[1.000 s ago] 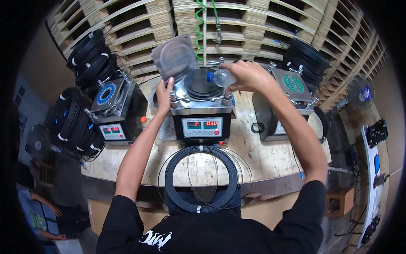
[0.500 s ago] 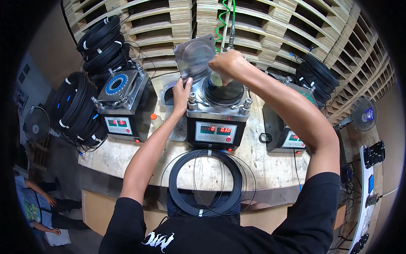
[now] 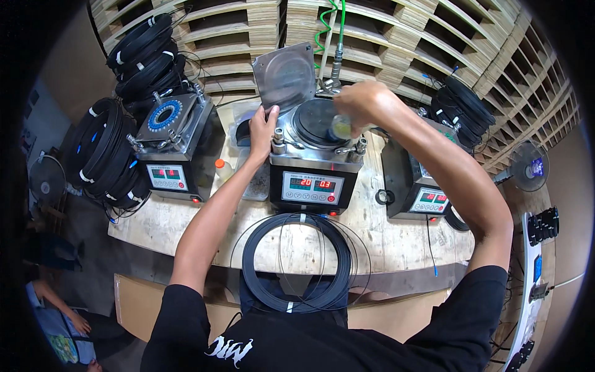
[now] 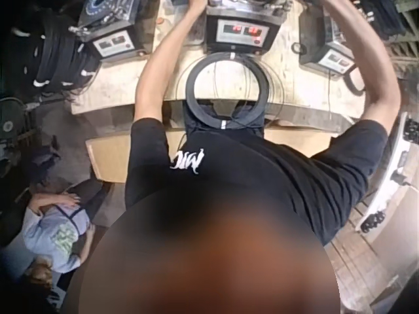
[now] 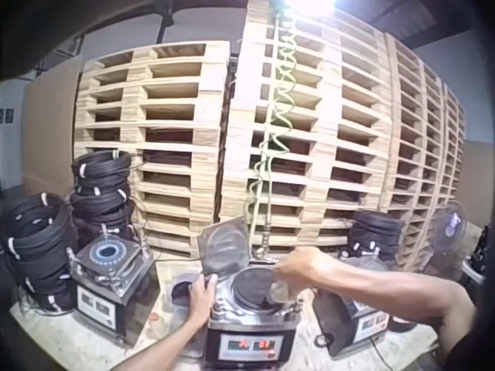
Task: The recorder is winding and securing black cable spools using a specialized industrial machine.
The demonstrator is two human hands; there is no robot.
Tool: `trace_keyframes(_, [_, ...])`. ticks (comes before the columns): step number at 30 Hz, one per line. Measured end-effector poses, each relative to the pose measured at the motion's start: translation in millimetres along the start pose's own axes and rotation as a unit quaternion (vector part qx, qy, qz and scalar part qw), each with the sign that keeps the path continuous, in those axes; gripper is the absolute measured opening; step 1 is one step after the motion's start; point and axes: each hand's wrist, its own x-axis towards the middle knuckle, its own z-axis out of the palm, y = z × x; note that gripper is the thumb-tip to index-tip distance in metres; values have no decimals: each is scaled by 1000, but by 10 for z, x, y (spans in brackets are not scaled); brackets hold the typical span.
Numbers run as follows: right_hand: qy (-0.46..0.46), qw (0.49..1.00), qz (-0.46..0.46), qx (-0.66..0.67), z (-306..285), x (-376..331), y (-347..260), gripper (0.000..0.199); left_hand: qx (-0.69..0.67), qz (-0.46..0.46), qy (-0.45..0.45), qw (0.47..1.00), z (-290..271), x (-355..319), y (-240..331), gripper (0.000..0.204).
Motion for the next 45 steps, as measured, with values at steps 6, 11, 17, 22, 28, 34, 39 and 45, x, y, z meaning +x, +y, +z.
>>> trace_keyframes(6, [45,999,-18,-4,-219,465,-132,48,-3,-13,-8,1000,13,-10,31,39])
trace_keyframes(11, [10,998,55,-1,-95,772,268,57,-16,-14,-10,1000,26,-48,84,33])
trace_keyframes(17, [-38,998,48,25,119,265,369,59,-18,-9,-2,1000,-30,-42,34,31])
trace_keyframes(22, [-8,995,-36,91,25,60,-6,63,-18,6,-2,1000,-31,-36,59,31])
trace_keyframes(28, [133,949,39,284,453,162,230,80,5,12,-17,1000,12,15,-28,34])
trace_keyframes(34, [323,707,29,629,1625,-395,237,75,36,9,-21,999,-5,5,-92,36])
trace_keyframes(39, [415,577,140,690,2686,-613,-425,71,-29,17,-32,999,14,13,-103,36])
trace_keyframes(45, [408,641,238,605,3280,-637,-1094,66,-56,-26,-57,996,6,1,-11,33])
